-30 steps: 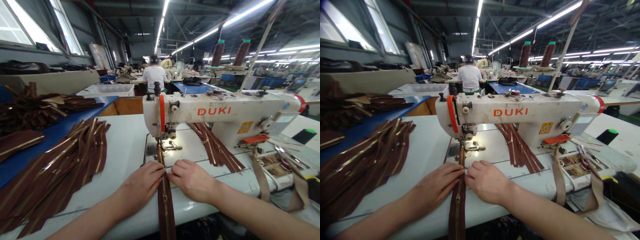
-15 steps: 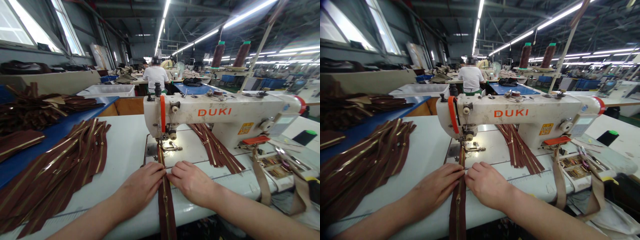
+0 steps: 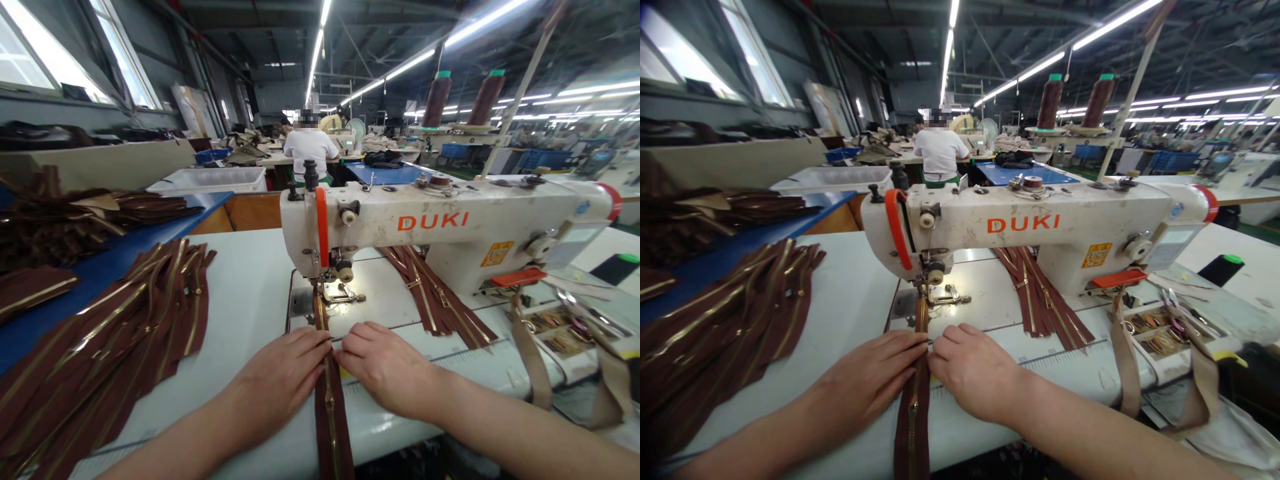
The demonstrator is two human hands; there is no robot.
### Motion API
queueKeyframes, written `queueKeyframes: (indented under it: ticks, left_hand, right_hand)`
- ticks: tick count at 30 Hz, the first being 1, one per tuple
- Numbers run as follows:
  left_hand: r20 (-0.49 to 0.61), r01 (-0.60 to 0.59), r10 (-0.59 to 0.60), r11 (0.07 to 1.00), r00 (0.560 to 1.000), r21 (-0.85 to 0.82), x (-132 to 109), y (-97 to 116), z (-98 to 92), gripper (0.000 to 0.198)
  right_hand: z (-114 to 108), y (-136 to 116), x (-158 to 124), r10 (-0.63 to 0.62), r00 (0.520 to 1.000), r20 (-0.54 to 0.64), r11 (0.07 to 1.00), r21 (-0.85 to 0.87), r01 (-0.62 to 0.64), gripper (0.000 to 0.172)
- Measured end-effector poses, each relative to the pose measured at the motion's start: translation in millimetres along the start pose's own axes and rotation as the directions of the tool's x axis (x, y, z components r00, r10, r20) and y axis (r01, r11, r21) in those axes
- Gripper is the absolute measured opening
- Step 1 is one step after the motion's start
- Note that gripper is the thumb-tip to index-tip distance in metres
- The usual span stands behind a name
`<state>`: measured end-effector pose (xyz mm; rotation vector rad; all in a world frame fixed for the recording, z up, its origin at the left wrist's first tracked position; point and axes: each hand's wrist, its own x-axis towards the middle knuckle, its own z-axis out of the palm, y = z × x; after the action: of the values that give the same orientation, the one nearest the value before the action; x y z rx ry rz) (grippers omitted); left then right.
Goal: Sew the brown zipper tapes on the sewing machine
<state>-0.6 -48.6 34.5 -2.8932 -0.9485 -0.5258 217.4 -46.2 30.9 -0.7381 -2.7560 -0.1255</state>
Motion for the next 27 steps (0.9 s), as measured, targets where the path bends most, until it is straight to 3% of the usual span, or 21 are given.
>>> queueKeyframes:
  ticks: [9,17,20,27]
  left_hand:
    - [0.037,0.003,-0.007,0.992,0.999,0.127,9,-13,6.2,0.034]
    - [0.004,0.061,-0.063,0.981,0.998,0.184,10,-25,16.0,0.038]
    - [-0.01,0.032,-0.031,0.974,0.999,0.225,8,-27,18.3,0.04]
    - [-0.057,0.065,-0.054,0.976,0.997,0.21,5,-30,17.6,0.039]
  right_hand:
    - [6,17,16,-0.011,0.999,-0.044,0.999,-0.05,0.008,0.01]
    - [9,36,35,0.028,0.998,-0.047,0.995,-0.091,-0.032,0.011]
    - [10,40,41,0.043,0.998,-0.038,0.991,-0.127,-0.047,0.012]
    - [22,43,46,0.123,0.984,-0.128,0.989,-0.069,-0.133,0.011]
